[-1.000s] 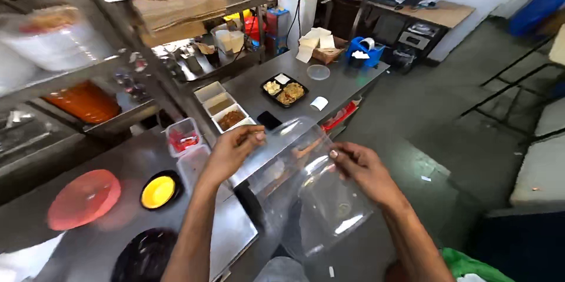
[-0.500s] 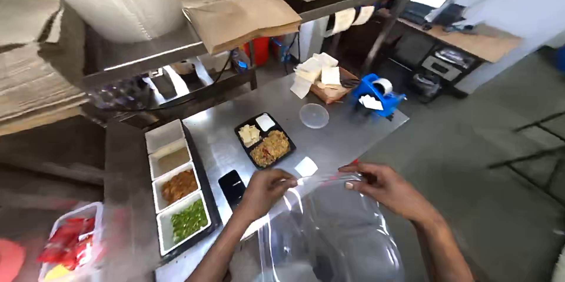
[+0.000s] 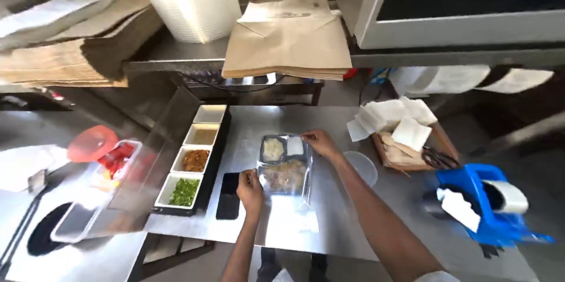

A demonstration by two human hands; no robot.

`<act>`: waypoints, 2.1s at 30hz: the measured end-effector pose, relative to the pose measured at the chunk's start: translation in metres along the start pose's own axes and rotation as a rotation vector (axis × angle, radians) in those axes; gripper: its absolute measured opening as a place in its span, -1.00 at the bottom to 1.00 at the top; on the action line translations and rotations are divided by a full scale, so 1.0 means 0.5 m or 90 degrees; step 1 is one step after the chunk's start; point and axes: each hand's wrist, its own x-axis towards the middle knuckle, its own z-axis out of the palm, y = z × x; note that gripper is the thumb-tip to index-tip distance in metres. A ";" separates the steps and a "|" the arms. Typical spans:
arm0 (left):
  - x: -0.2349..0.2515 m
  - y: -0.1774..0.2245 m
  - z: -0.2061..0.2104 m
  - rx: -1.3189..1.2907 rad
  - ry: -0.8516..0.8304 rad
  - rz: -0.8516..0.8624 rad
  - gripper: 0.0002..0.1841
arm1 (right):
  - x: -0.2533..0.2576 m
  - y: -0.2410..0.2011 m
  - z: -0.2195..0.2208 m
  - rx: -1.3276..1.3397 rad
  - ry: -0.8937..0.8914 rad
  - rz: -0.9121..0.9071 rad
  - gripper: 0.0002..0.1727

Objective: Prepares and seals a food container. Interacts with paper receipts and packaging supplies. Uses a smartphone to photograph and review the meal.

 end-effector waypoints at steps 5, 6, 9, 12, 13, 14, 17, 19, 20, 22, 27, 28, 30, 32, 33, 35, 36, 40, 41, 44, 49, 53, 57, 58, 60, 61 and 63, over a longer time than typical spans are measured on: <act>0.039 0.013 0.062 0.345 -0.042 -0.104 -0.59 | 0.121 0.116 0.079 -0.102 0.047 -0.048 -0.77; 0.043 0.014 0.072 0.402 -0.041 -0.079 -0.50 | 0.131 0.137 0.093 -0.102 0.047 -0.050 -0.76; 0.070 0.033 0.129 0.441 -0.093 0.163 -0.36 | 0.142 0.143 0.103 -0.002 0.011 0.018 -0.73; 0.124 0.038 0.230 0.475 -0.270 0.317 -0.13 | 0.146 0.125 0.098 0.108 -0.047 0.171 -0.73; 0.135 0.032 0.250 0.483 -0.296 0.326 -0.05 | 0.148 0.115 0.094 0.138 -0.061 0.227 -0.72; 0.143 0.030 0.259 0.487 -0.309 0.327 -0.02 | 0.151 0.106 0.082 0.169 -0.080 0.276 -0.70; 0.142 0.011 0.256 0.482 -0.324 0.332 -0.02 | 0.136 0.100 0.057 0.281 -0.107 0.368 -0.68; 0.137 0.004 0.252 0.480 -0.331 0.347 -0.04 | 0.122 0.102 0.056 0.301 -0.089 0.386 -0.70; 0.139 0.005 0.248 0.473 -0.331 0.357 -0.04 | 0.122 0.099 0.057 0.297 -0.076 0.385 -0.72; 0.139 0.003 0.240 0.467 -0.328 0.368 -0.06 | 0.119 0.098 0.068 0.239 -0.062 0.356 -0.73; 0.126 -0.001 0.237 0.477 -0.305 0.367 -0.06 | 0.096 0.107 0.109 -0.061 0.013 0.116 -0.68; 0.119 -0.003 0.238 0.476 -0.298 0.364 -0.06 | 0.087 0.117 0.110 -0.030 0.014 0.132 -0.66; 0.108 -0.006 0.241 0.470 -0.286 0.364 -0.06 | 0.063 0.129 0.108 0.054 0.030 0.196 -0.64; 0.095 -0.002 0.250 0.463 -0.278 0.367 -0.05 | 0.047 0.122 0.099 0.031 0.036 0.234 -0.63; 0.087 -0.001 0.251 0.462 -0.277 0.367 -0.05 | 0.048 0.112 0.097 -0.013 0.028 0.247 -0.64; 0.080 0.003 0.253 0.460 -0.281 0.355 -0.06 | 0.062 0.100 0.101 -0.036 0.022 0.268 -0.65; 0.079 0.007 0.255 0.457 -0.280 0.347 -0.06 | 0.067 0.103 0.099 -0.008 0.024 0.283 -0.64; 0.074 0.000 0.262 0.443 -0.257 0.314 -0.08 | -0.064 0.111 0.117 0.125 0.053 0.282 -0.56; 0.076 0.004 0.269 0.440 -0.246 0.298 -0.08 | -0.124 0.103 0.125 0.130 0.061 0.279 -0.55; 0.079 0.024 0.282 0.448 -0.216 0.241 -0.07 | -0.245 0.112 0.145 0.162 0.127 0.273 -0.65; 0.067 0.040 0.285 0.472 -0.179 0.183 -0.15 | -0.188 0.171 0.100 0.102 0.130 0.219 -0.66; 0.048 0.032 0.289 0.486 -0.129 0.124 -0.28 | -0.225 0.147 0.079 0.285 0.045 0.311 -0.42; 0.023 0.046 0.311 0.502 -0.066 0.024 -0.29 | -0.254 0.128 0.111 0.482 0.188 0.339 -0.26; 0.020 0.057 0.309 0.500 -0.075 0.003 -0.29 | -0.237 0.135 0.109 0.466 0.215 0.321 -0.32; 0.009 0.058 0.294 0.497 -0.097 -0.003 -0.30 | -0.220 0.139 0.103 0.401 0.203 0.321 -0.33; 0.005 0.050 0.286 0.504 -0.100 0.007 -0.30 | -0.229 0.131 0.104 0.372 0.169 0.336 -0.29; 0.006 0.050 0.288 0.503 -0.092 0.014 -0.31 | -0.264 0.107 0.112 0.366 0.112 0.372 -0.21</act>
